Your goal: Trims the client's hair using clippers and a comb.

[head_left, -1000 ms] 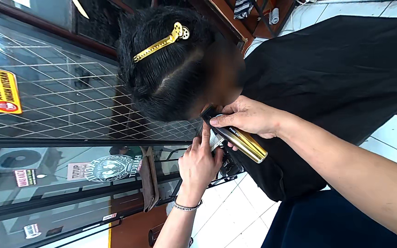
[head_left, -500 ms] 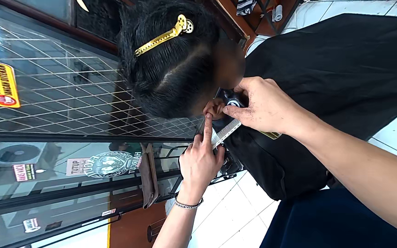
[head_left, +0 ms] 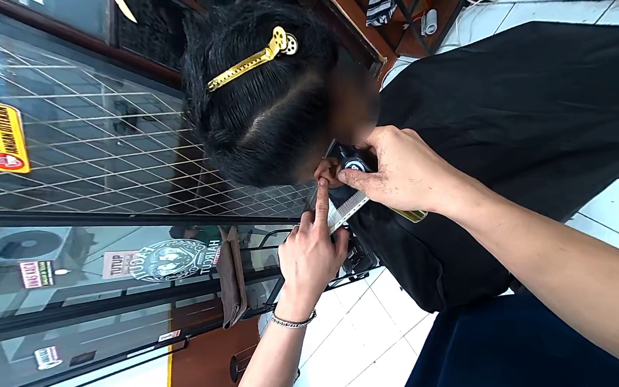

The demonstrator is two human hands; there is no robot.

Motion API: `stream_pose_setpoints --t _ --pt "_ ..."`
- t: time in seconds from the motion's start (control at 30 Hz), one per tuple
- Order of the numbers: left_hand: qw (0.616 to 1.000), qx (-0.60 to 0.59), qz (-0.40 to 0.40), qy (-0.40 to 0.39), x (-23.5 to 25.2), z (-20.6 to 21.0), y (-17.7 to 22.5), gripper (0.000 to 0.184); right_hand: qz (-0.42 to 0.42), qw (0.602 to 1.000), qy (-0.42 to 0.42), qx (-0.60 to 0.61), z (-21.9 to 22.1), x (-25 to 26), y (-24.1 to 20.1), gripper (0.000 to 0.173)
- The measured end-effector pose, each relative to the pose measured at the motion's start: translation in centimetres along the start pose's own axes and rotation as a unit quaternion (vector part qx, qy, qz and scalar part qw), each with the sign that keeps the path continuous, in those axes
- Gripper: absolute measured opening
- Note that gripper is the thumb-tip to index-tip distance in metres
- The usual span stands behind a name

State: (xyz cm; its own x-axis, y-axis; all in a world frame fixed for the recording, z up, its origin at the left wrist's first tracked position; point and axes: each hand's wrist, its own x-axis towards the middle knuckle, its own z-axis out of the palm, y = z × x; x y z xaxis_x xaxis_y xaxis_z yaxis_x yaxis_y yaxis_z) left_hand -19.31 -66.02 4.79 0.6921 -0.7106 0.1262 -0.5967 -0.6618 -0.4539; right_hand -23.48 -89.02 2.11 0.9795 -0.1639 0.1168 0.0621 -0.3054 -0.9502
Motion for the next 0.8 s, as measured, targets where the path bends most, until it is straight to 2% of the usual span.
stream_pose_setpoints --t 0.5,0.6,0.7,0.73,0.8 --pt "1.0 0.001 -0.002 0.005 0.0 0.0 -0.1 0.076 0.007 1.0 0.008 0.014 0.0 0.0 0.4 0.033" --pt "1.0 0.001 -0.002 0.0 0.0 0.0 -0.1 0.075 -0.027 0.991 -0.023 0.128 0.4 -0.1 0.6 0.027" --pt "1.0 0.009 0.002 0.007 0.1 0.2 -0.2 0.072 0.025 0.926 -0.158 0.342 0.6 0.2 1.1 0.028" --pt "1.0 0.012 0.004 0.007 0.0 0.2 -0.2 0.071 0.046 0.91 -0.185 0.369 0.7 0.4 1.2 0.031" --pt "1.0 0.013 0.004 0.008 0.0 0.1 -0.1 0.069 0.06 0.902 -0.201 0.378 1.0 0.8 1.1 0.033"
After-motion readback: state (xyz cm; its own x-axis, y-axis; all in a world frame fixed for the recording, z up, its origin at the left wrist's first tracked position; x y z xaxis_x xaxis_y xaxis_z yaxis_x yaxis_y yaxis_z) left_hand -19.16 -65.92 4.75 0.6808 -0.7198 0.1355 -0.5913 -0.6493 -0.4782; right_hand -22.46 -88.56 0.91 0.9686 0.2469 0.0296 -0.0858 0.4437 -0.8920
